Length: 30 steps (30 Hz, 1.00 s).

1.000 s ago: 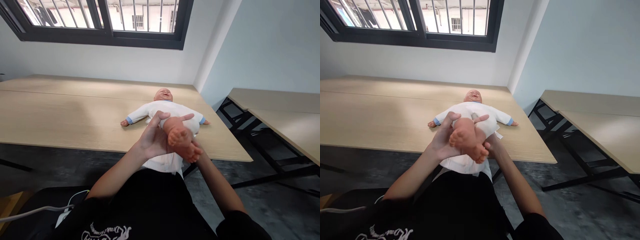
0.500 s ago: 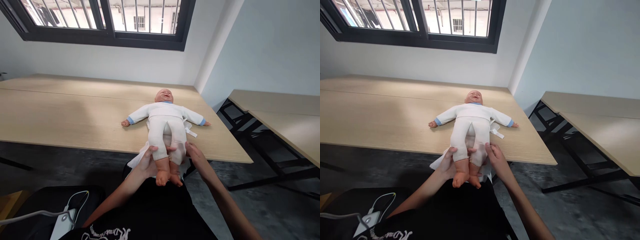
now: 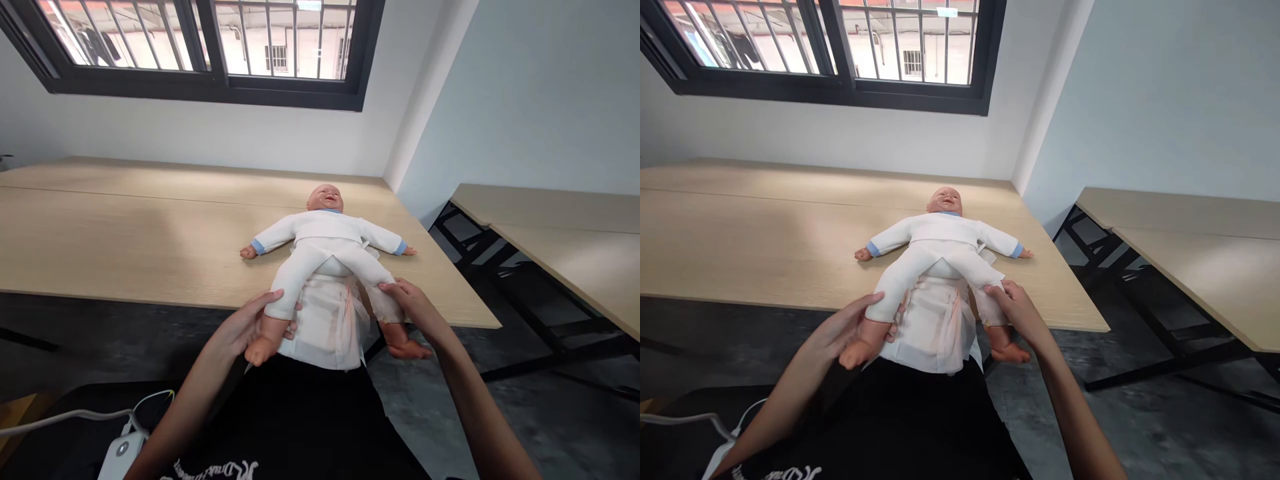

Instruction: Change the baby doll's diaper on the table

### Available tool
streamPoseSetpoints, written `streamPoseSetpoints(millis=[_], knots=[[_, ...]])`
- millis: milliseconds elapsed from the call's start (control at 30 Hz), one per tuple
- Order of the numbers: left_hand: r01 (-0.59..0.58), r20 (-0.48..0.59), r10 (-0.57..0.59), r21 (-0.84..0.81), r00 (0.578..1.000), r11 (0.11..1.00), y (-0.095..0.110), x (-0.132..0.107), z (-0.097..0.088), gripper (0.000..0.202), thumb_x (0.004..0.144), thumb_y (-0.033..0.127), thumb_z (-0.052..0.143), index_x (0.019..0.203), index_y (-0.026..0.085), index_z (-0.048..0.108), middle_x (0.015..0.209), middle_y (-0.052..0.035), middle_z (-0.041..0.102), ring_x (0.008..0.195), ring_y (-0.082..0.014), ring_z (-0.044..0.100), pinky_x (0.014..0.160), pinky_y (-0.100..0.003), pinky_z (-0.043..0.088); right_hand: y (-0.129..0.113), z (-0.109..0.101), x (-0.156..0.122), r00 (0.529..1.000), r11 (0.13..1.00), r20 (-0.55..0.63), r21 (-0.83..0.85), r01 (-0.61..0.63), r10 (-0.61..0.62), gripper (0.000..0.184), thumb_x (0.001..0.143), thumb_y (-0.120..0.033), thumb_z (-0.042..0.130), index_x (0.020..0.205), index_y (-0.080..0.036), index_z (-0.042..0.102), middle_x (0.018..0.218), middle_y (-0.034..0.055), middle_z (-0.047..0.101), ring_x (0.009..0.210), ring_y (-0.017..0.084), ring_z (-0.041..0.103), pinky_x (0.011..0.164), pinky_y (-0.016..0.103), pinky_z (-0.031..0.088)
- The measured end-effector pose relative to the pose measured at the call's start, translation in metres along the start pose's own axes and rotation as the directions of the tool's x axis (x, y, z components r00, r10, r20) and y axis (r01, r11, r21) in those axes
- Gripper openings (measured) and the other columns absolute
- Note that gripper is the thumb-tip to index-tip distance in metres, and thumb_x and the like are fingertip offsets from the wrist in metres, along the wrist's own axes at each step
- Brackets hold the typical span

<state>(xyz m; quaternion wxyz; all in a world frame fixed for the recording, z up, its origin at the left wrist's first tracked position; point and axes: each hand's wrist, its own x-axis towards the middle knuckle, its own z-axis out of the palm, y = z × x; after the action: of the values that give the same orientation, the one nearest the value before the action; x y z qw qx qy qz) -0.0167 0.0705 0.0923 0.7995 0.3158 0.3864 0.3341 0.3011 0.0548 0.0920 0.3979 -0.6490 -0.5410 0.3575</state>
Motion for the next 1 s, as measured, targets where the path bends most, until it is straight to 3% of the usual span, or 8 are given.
streamPoseSetpoints(millis=[167,233,333,467,533,633,867,1000], knots=[[-0.101,-0.102,0.126,0.217,0.987,0.971,0.009,-0.006,-0.012,0.071,0.065,0.035,0.094,0.119,0.018,0.051,0.085,-0.0056,0.072,0.066,-0.0207,0.071,0.064,-0.031,0.06,0.024,0.006,0.009,0.988,0.975,0.035,-0.163,0.151,-0.148,0.049,0.083,-0.062,0.055,0.089,-0.016,0.068,0.103,0.0132,0.069,0.1,0.032,0.062,0.091,0.044,0.048],[-0.091,-0.066,0.109,0.228,0.992,0.969,0.009,-0.006,-0.012,0.072,0.068,0.036,0.092,0.124,0.017,0.051,0.092,-0.0071,0.072,0.068,-0.0204,0.072,0.066,-0.031,0.061,0.024,0.013,-0.001,0.965,0.927,-0.083,-0.308,0.212,-0.248,0.053,0.089,-0.063,0.051,0.102,-0.014,0.067,0.112,0.0178,0.067,0.109,0.036,0.06,0.099,0.052,0.046],[-0.087,-0.03,0.096,0.237,0.995,0.968,0.007,-0.005,-0.012,0.073,0.071,0.039,0.09,0.127,0.016,0.051,0.092,-0.0068,0.071,0.069,-0.0204,0.072,0.066,-0.029,0.061,0.012,0.035,-0.035,0.785,0.72,-0.244,-0.609,0.333,-0.57,0.053,0.097,-0.06,0.049,0.12,-0.012,0.06,0.136,0.0238,0.057,0.131,0.04,0.05,0.108,0.058,0.04],[-0.094,-0.009,0.098,0.205,0.995,0.974,0.004,-0.002,-0.014,0.072,0.07,0.041,0.09,0.126,0.016,0.051,0.094,-0.0072,0.071,0.067,-0.0206,0.072,0.066,-0.03,0.061,0.001,0.082,-0.08,0.56,0.278,0.208,-0.7,0.657,-0.802,0.052,0.103,-0.059,0.045,0.128,-0.014,0.057,0.145,0.0166,0.055,0.139,0.034,0.044,0.124,0.056,0.021],[-0.104,-0.008,0.107,0.192,0.994,0.976,0.002,-0.001,-0.015,0.073,0.072,0.044,0.089,0.127,0.017,0.048,0.092,-0.0075,0.071,0.066,-0.0216,0.072,0.065,-0.032,0.061,0.004,0.1,-0.089,0.496,0.184,0.283,-0.691,0.699,-0.821,0.039,0.108,-0.043,0.04,0.12,-0.012,0.061,0.138,0.0145,0.06,0.135,0.031,0.048,0.127,0.051,0.015],[-0.125,0.001,0.127,0.187,0.992,0.974,0.002,0.0,-0.015,0.072,0.078,0.052,0.083,0.13,0.019,0.045,0.09,-0.0069,0.069,0.065,-0.0221,0.071,0.063,-0.033,0.061,0.007,0.107,-0.088,0.44,0.174,0.266,-0.656,0.734,-0.858,0.027,0.104,-0.01,0.036,0.104,-0.013,0.062,0.12,0.0094,0.069,0.124,0.026,0.056,0.126,0.045,0.019],[-0.157,0.015,0.157,0.212,0.987,0.965,0.003,-0.003,-0.01,0.082,0.081,0.055,0.079,0.145,0.028,0.036,0.101,-0.0043,0.066,0.064,-0.0196,0.067,0.062,-0.035,0.06,-0.07,0.051,-0.022,0.481,0.338,0.047,-0.652,0.678,-0.875,0.012,0.102,-0.019,0.047,0.094,-0.019,0.056,0.085,0.0058,0.066,0.086,0.023,0.061,0.105,0.042,0.043],[-0.135,-0.041,0.161,0.365,0.986,0.921,0.002,-0.005,-0.012,0.075,0.085,0.059,0.073,0.146,0.03,0.04,0.129,-0.0092,0.061,0.088,-0.023,0.069,0.075,-0.034,0.059,-0.113,0.031,0.07,0.711,0.503,0.129,-0.621,0.601,-0.691,0.013,0.095,-0.03,0.055,0.094,-0.017,0.058,0.087,0.0079,0.065,0.081,0.026,0.058,0.08,0.039,0.045]])
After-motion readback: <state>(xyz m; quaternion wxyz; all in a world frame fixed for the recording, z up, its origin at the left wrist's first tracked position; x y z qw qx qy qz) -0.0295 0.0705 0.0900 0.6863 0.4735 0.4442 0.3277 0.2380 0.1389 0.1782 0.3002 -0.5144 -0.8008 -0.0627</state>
